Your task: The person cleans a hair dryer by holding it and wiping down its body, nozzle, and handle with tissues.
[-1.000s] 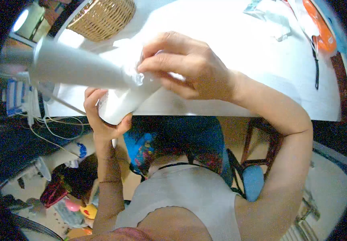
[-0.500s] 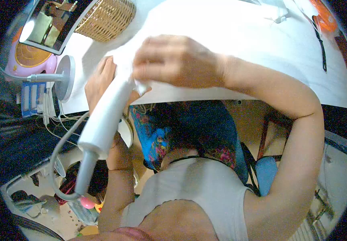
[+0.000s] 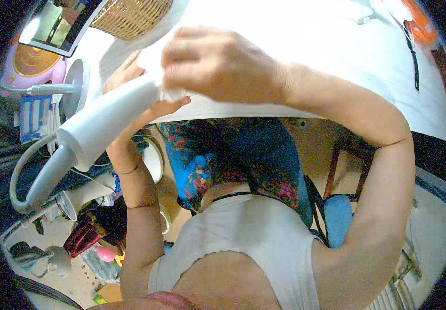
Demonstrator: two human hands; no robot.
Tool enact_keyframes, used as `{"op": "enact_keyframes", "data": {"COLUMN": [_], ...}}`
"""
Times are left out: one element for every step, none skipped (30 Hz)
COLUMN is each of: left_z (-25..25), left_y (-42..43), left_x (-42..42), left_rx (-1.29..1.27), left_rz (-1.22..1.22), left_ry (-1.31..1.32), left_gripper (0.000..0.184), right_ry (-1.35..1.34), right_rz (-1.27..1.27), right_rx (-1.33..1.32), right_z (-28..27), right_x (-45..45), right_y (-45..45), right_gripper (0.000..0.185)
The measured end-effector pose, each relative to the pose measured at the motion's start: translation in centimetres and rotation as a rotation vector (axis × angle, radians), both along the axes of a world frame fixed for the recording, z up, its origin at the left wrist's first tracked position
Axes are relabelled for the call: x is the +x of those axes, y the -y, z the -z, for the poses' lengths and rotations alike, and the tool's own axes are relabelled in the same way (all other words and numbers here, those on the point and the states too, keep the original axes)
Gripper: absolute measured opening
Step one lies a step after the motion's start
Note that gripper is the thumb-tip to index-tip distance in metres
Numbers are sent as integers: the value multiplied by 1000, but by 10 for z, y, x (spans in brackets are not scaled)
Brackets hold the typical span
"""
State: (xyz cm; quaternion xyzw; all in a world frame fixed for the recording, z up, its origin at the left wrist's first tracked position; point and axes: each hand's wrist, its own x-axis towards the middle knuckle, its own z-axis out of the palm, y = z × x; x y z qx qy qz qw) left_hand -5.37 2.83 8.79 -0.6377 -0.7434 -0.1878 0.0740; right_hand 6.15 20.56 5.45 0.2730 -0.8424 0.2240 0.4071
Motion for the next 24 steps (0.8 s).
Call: {"op": "enact_keyframes", "data": {"left_z": [8,8,6,6,8,8,0,1,3,4,3,2,1,1,2,2,2,1,1,5,12,17,21,17], "left_y": [-2,0,-1,-1,-3,-4,-1,-2,-2,-2,-3,-4,-5,-5,-5,-5,-5,-6,-6,-7,-8,-10,-11,-9], "left_x": [-5,-4,-2,-3,-5,-7,-6,-6,-7,-8,-8,-9,-9,-9,-9,-9,-10,-12,-14,-17,-21,-23,-26,-22], "left_rx": [61,61,62,48,34,20,-106,-89,-72,-54,-62,-71,-79,-75,-71,-68,-73,-79,-85,-30,25,66,107,54], "left_rz": [49,52,56,35,17,1,-38,-28,-21,-16,2,20,40,41,42,44,66,87,107,122,134,149,162,135], "left_ry": [6,17,29,16,5,-6,1,-3,-9,-14,-32,-49,-66,-50,-36,-21,-21,-20,-20,44,107,68,27,38], "left_gripper": [50,51,52,53,54,55,67,68,69,70,70,71,72,70,68,66,58,53,52,51,50,48,46,45], "right_ry": [2,6,11,15,66,139,271,402,619,638,656,670,630,536,440,345,334,196,109,22,-32,-87,-95,-104], "right_rz": [-18,-2,15,34,57,74,46,14,78,-4,-90,-176,-142,-151,-158,-164,-172,-84,-72,-62,-82,-102,-95,-68], "right_rx": [43,34,26,18,3,-159,-272,-387,-580,-765,-950,-1135,-1115,-943,-772,-601,-496,-331,-170,-8,65,137,157,206], "right_z": [-3,-4,-5,-6,-4,-3,-2,-5,-19,-14,-4,2,0,2,5,7,2,-3,-3,-1,2,5,6,0], "right_x": [4,3,0,-4,-7,-9,-10,-10,-6,-9,-14,-17,-17,-17,-16,-16,-11,-7,-4,-2,0,0,0,-2], "right_y": [4,2,-2,-7,-14,-17,-24,-29,-23,-25,-28,-30,-29,-29,-28,-27,-24,-20,-17,-15,-10,-6,-10,-17], "right_gripper": [9,9,9,9,8,7,9,11,14,14,13,13,12,12,12,12,10,9,10,11,10,8,8,7]}}
